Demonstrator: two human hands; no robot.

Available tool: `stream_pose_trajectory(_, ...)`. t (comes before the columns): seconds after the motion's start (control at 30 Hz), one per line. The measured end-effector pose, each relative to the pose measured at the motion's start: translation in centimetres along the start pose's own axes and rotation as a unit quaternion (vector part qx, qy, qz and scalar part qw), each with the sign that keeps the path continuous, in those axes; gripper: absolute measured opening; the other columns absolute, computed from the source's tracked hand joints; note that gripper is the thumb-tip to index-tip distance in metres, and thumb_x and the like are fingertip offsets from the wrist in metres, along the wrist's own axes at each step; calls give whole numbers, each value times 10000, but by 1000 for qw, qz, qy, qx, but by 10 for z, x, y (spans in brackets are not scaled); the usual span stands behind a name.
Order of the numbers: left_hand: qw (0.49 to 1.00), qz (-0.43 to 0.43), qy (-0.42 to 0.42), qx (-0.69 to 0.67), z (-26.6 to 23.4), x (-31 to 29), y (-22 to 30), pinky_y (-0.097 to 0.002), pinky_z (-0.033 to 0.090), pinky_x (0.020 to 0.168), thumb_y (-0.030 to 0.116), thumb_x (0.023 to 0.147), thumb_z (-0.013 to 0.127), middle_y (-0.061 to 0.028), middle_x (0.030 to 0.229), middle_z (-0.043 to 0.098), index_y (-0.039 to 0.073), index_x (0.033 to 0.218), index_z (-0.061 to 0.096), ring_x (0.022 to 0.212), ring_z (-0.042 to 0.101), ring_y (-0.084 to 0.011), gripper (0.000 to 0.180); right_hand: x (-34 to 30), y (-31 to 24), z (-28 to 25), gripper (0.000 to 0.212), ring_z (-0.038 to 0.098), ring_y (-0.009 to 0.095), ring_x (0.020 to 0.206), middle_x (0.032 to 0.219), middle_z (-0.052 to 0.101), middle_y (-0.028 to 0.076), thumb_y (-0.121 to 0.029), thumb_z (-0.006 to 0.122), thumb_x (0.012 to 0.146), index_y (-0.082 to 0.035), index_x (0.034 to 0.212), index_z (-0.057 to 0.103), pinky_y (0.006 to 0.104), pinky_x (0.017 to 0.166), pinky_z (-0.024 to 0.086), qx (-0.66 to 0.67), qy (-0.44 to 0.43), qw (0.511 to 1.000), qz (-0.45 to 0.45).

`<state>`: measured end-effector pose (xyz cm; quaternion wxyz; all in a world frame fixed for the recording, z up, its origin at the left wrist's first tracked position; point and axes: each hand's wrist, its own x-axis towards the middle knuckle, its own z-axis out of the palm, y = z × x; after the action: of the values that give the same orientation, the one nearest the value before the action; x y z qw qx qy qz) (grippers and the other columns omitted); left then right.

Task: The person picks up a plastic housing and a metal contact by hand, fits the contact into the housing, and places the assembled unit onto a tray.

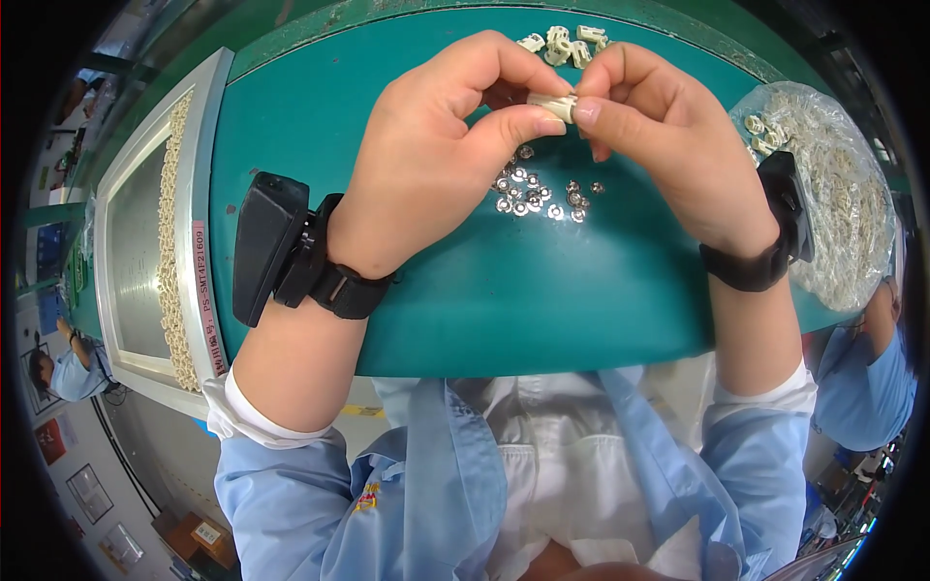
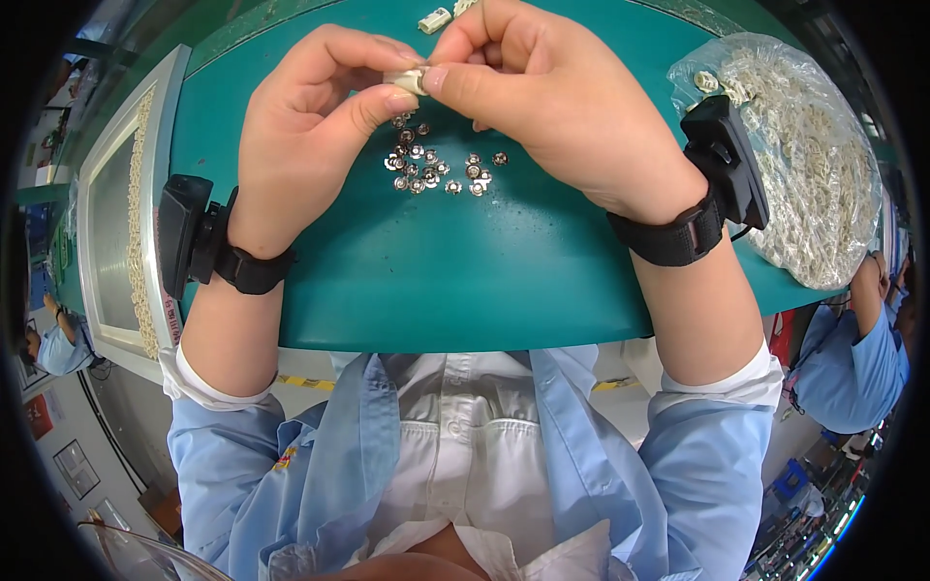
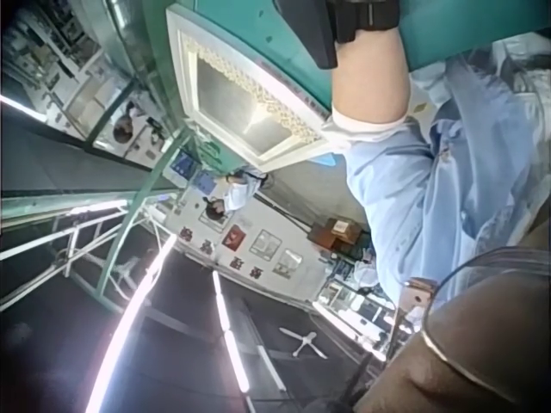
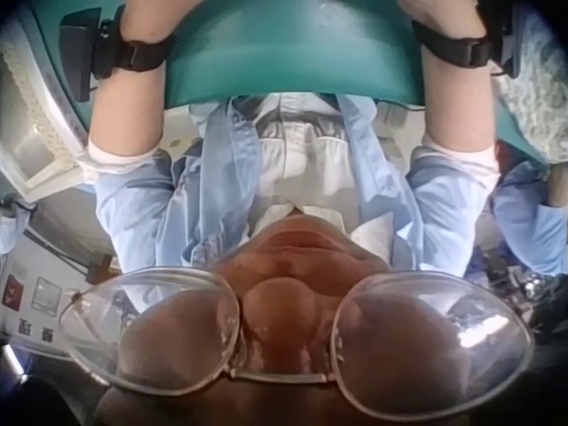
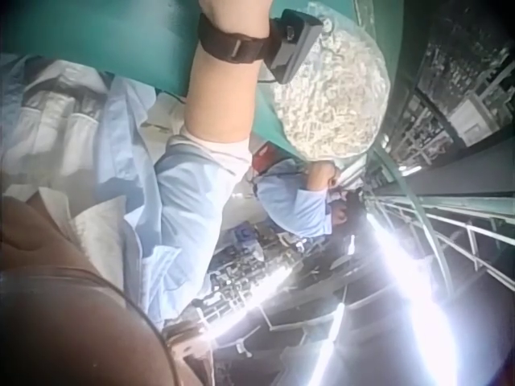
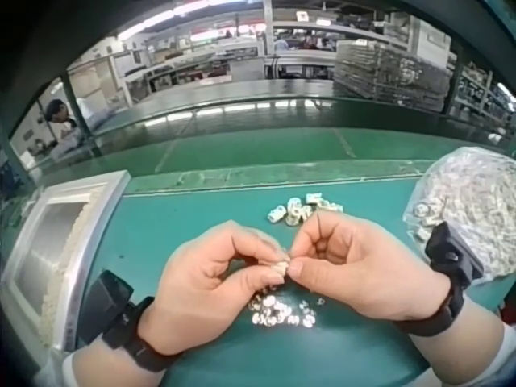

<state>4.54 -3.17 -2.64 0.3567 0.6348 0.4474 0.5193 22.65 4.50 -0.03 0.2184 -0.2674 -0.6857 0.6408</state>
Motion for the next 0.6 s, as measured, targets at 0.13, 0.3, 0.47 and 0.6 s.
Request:
stream_pose_trajectory(0.13, 984, 163, -31, -66, -1, 18, -29, -218, 475, 784, -13, 827, 618, -71, 955, 611, -5, 981, 560, 883, 585, -115, 165, 2, 4, 7, 142, 500, 55, 757, 827, 537, -21, -154, 620, 852, -59, 906, 530, 200, 681, 411, 17, 3, 1000, -11)
stream_pose_trajectory(0.3, 973, 160, -11, -166, 7, 9, -9, -209, 483, 713, 4, 809, 632, -49, 868, 624, -7, 928, 569, 803, 596, -94, 134, 0, 6, 4, 162, 501, 56, 756, 834, 538, -22, -169, 627, 854, -58, 918, 528, 195, 678, 410, 43, 4, 999, -31)
stream_pose_trajectory(0.47, 992, -12, -3, -126, -1, -3, 5, -238, 492, 811, -11, 832, 618, -89, 997, 603, 2, 982, 558, 913, 592, -142, 162, -2, -2, 5, 163, 497, 55, 743, 828, 533, -25, -169, 623, 859, -58, 926, 524, 188, 677, 404, 17, -7, 1000, -18)
stream_pose_trajectory(0.6, 995, -24, -1, -101, -1, -2, 11, -238, 496, 802, -5, 830, 624, -90, 1004, 601, 2, 977, 558, 909, 594, -142, 162, -3, -4, 3, 159, 488, 54, 726, 820, 526, -27, -168, 616, 863, -61, 928, 519, 184, 672, 398, -21, -7, 1000, -20)
